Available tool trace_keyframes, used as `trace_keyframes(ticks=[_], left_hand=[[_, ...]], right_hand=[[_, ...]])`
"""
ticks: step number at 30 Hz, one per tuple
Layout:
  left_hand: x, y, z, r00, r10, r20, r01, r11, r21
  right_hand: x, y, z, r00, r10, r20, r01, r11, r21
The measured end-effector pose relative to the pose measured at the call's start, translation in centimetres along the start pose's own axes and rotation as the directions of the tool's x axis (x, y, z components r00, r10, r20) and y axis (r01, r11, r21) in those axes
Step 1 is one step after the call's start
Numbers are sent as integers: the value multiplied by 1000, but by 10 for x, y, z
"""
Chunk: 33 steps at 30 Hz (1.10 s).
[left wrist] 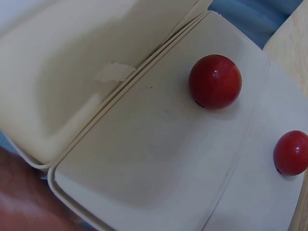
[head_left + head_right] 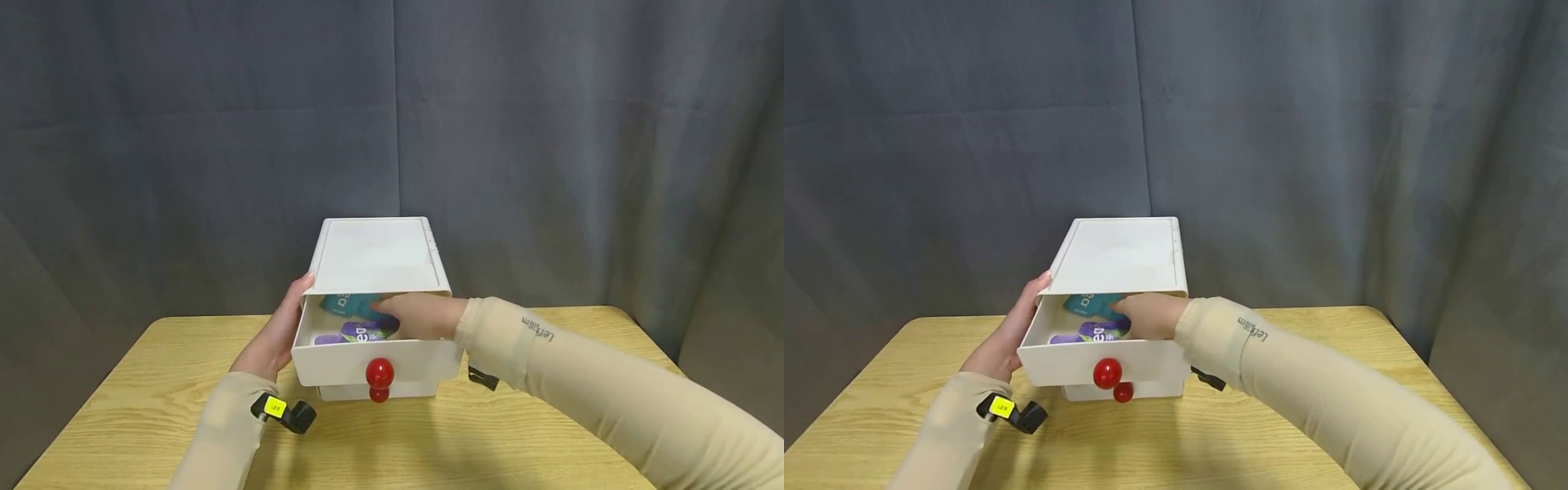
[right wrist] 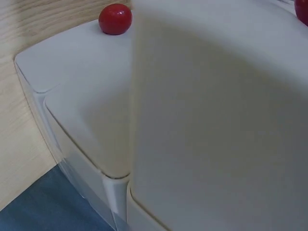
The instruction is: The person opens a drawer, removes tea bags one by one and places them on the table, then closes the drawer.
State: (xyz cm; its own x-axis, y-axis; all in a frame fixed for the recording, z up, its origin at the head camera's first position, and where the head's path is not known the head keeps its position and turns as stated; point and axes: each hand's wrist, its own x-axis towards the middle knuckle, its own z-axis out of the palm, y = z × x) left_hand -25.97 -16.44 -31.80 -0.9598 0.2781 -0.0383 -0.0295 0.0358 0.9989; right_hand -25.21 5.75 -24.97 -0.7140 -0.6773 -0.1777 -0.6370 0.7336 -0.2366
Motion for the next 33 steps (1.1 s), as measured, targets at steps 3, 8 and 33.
trace_keyframes(ticks=[3,8,33], left_hand=[[1,1,-1,1000,2,3,-2,1000,-7],[3,2,-2,1000,10,13,-9,1000,-24],[0,5,-6,999,50,6,-50,998,-34]], right_hand=[[0,1,-2,1000,-31,-4,31,999,7],[-3,2,-7,1000,0,-8,0,996,91],[-45,8,-26,945,-78,-319,202,903,379]])
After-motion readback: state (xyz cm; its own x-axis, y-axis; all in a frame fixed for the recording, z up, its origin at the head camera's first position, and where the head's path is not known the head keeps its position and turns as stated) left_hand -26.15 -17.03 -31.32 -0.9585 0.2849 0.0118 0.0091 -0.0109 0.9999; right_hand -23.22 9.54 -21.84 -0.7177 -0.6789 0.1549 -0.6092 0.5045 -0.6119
